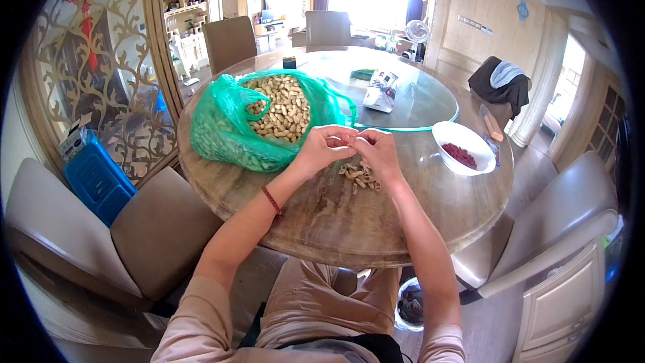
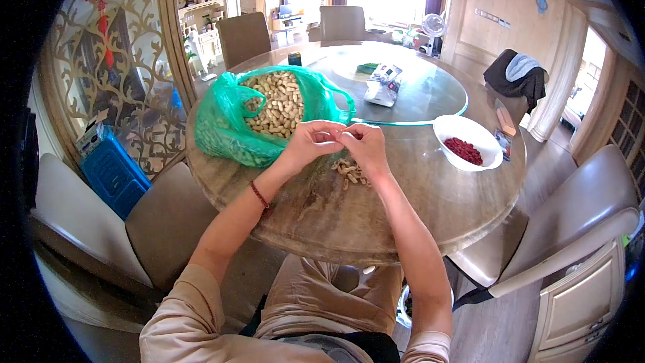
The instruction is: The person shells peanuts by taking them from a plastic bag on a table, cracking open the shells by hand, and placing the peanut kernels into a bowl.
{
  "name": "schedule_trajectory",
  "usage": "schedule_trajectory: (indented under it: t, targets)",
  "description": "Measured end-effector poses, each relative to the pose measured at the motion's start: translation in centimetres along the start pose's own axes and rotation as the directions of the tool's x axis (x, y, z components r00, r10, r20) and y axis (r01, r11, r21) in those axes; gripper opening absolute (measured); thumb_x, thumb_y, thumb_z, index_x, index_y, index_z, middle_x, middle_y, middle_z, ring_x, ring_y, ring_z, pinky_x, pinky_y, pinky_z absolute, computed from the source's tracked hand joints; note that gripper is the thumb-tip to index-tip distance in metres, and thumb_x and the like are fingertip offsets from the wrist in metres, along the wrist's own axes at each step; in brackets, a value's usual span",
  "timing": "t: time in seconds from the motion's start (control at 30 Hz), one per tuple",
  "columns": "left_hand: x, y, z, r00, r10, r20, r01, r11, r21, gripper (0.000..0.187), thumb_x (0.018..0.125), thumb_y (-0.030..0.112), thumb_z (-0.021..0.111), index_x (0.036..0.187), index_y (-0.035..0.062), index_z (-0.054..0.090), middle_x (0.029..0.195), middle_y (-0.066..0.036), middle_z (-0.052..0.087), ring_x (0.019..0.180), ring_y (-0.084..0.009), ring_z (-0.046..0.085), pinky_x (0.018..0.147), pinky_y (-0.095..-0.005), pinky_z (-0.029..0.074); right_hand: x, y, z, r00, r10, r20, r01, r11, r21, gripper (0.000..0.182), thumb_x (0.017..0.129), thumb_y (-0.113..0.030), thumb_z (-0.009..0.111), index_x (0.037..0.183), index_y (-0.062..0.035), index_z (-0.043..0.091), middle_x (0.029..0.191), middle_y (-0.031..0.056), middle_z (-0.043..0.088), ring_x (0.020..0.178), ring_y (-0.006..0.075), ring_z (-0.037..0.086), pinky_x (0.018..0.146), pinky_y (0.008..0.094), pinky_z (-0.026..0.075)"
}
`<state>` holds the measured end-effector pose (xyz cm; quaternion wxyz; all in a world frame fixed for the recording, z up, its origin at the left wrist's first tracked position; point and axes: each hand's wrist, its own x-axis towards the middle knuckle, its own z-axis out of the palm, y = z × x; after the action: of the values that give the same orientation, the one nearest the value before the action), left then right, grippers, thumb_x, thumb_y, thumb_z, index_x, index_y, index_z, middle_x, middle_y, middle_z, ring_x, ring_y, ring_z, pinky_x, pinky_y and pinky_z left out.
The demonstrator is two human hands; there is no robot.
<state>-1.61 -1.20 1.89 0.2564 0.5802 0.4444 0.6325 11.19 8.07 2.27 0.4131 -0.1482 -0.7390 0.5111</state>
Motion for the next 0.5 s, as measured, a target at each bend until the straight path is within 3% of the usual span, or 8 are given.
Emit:
schedule_trajectory:
  t: [0.13,0.3,0.5]
  targets:
    - [0.2,-0.1,-0.7,0.996,-0.065,0.068,0.068,0.997,-0.041,0.033,0.073,-0.001,0.067,0.106,-0.0012,0.06,0.093,-0.009,0.064,0.081,-0.0118,0.061,0.069,-0.024,0.052,0.2,0.3,-0.1,0.999,-0.041,0.014,0.041,0.997,-0.06,0.02,0.07,-0.017,0.064,0.064,0.0019,0.062,0.054,-0.0018,0.053,0.052,0.0034,0.043,0.046,0.0233,0.031]
    - [-0.1,0.8,-0.8,0.976,-0.198,0.094,0.204,0.977,-0.055,0.032,0.074,0.001,0.066,0.106,-0.0001,0.06,0.085,-0.011,0.065,0.071,-0.013,0.063,0.063,-0.0263,0.054,0.2,-0.2,-0.4,0.994,-0.047,0.103,0.06,0.991,-0.121,0.019,0.067,-0.016,0.062,0.062,0.0018,0.061,0.053,-0.002,0.05,0.052,0.0033,0.041,0.046,0.0235,0.031]
    - [-0.2,1.1,-0.6,0.975,-0.211,0.065,0.215,0.975,-0.053,0.029,0.075,0.002,0.066,0.104,-0.0005,0.061,0.08,-0.011,0.066,0.067,-0.0133,0.063,0.06,-0.0261,0.055,0.2,-0.2,-0.5,0.992,-0.055,0.109,0.068,0.991,-0.119,0.022,0.071,-0.017,0.062,0.061,0.0023,0.059,0.051,-0.003,0.048,0.051,0.0031,0.039,0.045,0.0239,0.03]
